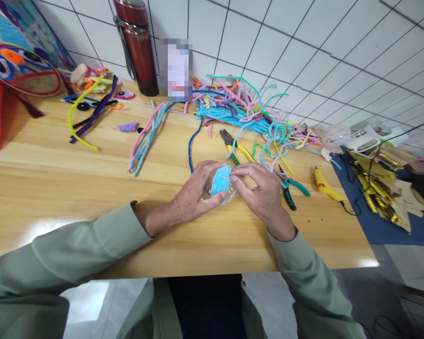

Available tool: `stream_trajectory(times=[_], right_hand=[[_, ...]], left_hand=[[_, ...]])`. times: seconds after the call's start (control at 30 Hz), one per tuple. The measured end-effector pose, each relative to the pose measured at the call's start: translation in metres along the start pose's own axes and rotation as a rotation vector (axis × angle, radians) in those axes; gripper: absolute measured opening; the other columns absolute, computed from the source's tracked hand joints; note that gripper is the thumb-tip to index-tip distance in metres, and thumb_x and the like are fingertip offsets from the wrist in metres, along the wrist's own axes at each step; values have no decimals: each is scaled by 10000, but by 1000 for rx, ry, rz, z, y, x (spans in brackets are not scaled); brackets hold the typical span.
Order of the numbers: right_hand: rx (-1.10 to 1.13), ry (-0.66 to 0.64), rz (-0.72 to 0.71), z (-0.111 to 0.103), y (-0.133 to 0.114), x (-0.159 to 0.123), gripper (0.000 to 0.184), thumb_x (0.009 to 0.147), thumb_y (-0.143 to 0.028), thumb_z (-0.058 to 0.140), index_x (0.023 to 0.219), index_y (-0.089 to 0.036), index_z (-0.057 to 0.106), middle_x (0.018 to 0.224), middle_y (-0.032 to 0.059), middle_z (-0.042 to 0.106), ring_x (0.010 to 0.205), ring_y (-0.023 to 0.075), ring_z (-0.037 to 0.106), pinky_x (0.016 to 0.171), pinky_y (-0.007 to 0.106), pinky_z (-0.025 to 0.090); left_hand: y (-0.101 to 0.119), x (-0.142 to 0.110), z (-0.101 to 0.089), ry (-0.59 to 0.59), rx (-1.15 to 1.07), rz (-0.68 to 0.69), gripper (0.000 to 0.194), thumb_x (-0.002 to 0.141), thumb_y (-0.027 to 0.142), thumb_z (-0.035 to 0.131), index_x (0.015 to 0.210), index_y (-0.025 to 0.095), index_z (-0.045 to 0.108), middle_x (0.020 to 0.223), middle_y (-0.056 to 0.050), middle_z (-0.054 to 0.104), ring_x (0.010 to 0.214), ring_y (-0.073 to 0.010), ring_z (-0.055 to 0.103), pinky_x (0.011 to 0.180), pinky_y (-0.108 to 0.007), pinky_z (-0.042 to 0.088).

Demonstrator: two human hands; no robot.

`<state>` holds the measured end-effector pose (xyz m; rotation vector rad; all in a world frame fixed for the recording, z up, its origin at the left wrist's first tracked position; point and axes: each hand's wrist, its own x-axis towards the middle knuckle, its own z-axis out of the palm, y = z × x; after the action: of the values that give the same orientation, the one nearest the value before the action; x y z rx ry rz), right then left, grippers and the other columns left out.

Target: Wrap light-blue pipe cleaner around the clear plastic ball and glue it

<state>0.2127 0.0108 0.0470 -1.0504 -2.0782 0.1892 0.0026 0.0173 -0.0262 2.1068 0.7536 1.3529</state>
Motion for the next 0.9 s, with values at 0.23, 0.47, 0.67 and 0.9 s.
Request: stream_trajectory(times=[0.23,0.47,0.67,0.9], right_hand=[[-111,92,-74,4,-2,-5,124,1006,-172,698,931,-241,767,908,54,808,880,218,776,824,366,624],[-118,105,-77,7,-6,-7,130,1013,-168,679,961,-252,764,895,42,814,858,212,783,800,358,624],[-125,106,-58,7,-7,-7,99,1007,-188,689,955,-251,745,888,42,812,851,214,784,782,353,621],[-97,101,-34,7,-8,-8,76,1005,-189,686,957,-234,723,880,49,805,842,221,773,789,363,606]], left_hand=[[0,0,3,25,-28,-20,542,1016,431,688,1491,267,485,1394,-132,615,1322,-289,614,1152,-505,535],[-2,-2,5,36,-29,-31,549,1009,427,701,1495,274,494,1395,-131,617,1324,-294,611,1157,-520,527],[-1,-1,4,36,-23,-21,548,1006,406,717,1484,264,493,1383,-132,617,1311,-294,615,1139,-517,535],[1,1,2,28,-19,-18,528,1020,402,704,1477,256,482,1381,-137,606,1306,-287,612,1133,-509,542]])
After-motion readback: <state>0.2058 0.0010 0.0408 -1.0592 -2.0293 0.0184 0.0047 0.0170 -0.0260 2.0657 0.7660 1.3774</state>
